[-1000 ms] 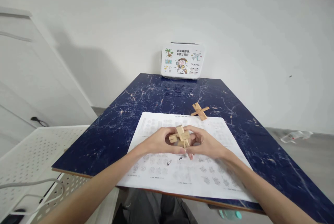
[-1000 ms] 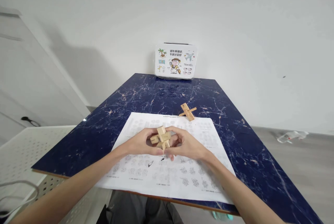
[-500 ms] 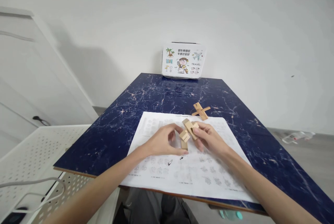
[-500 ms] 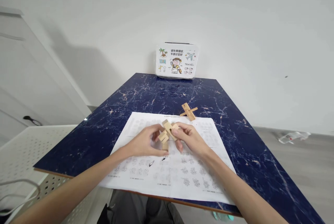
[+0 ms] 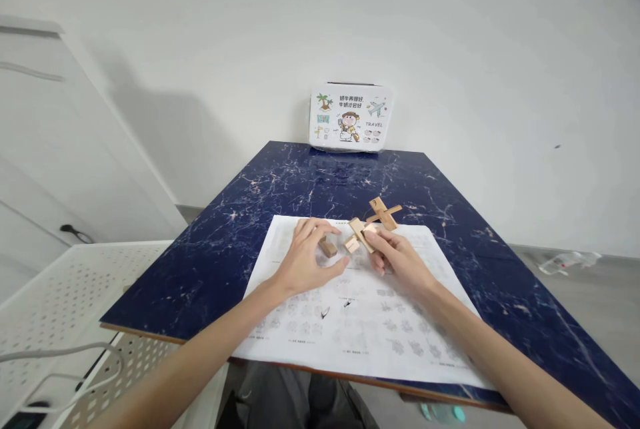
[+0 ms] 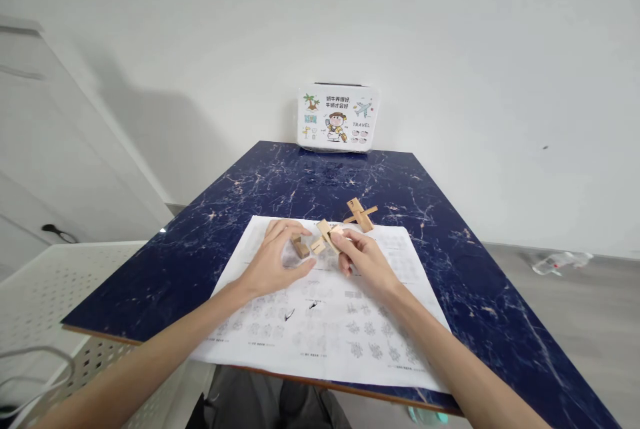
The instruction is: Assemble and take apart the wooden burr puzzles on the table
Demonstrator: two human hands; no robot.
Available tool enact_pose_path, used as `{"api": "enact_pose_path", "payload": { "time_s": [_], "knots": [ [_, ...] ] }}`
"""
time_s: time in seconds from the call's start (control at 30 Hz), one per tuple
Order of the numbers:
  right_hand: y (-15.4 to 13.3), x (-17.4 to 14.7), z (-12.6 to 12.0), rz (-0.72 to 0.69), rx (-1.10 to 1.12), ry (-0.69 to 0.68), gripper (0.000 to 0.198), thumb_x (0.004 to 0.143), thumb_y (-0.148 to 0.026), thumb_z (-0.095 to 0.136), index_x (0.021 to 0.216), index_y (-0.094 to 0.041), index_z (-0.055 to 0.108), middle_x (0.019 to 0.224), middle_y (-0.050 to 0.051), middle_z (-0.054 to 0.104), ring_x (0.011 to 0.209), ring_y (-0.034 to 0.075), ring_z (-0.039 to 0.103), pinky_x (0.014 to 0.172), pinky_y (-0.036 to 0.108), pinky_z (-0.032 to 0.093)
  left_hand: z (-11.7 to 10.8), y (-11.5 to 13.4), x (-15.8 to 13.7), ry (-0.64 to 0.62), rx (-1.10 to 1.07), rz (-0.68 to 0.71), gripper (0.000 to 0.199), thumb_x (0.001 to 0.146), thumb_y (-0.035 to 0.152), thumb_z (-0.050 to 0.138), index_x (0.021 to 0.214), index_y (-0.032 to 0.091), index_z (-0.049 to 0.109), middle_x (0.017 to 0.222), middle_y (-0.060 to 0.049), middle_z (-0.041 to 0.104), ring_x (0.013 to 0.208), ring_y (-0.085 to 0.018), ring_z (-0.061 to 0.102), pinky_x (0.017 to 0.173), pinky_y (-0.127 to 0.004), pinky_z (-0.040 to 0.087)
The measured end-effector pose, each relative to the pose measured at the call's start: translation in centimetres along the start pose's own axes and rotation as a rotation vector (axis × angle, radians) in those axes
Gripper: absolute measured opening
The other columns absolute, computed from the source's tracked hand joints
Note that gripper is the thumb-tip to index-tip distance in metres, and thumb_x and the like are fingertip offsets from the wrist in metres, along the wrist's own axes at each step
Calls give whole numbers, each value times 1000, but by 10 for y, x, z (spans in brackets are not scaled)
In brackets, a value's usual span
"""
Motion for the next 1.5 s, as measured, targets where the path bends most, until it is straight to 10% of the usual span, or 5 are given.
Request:
{"api": "enact_pose_path", "payload": {
  "time_s": [0.23,0.83,1.23,1.5],
  "knots": [
    [-2,-5,9,14,-138,-101,44,97,-62,62,84,-21,59,54,-4,58,48,10,45,53,27,31,3,14,2,-220,-83,123,28,102,37,54,79,22,51,82,-3,61,87,-22,56,85,-38,47],
    [5,-7,10,-18,216,-563,42,103,-56,56,88,-18,66,52,-5,54,41,9,42,47,24,32,2,12,2,-114,-79,118,23,102,38,56,87,21,60,85,-3,65,86,-21,58,85,-38,47],
    [-2,-19,19,-35,27,-787,36,101,-50,63,93,-16,71,61,-2,60,51,10,51,55,26,40,1,0,4,-78,-32,54,24,101,39,57,85,22,62,80,0,66,79,-20,58,83,-36,44],
    [-8,-6,11,-88,-273,-129,42,99,-59,59,84,-20,63,67,-1,58,58,13,49,57,27,37,-12,-11,9,229,164,-159,33,94,32,59,63,22,50,65,1,61,70,-19,56,74,-35,41]
  ]
}}
Point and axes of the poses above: each hand's wrist, its own x-axis towards the middle knuckle, its own z-axis out of the palm, y = z × x, the point moved 3 cm from there along x, towards the middle knuckle
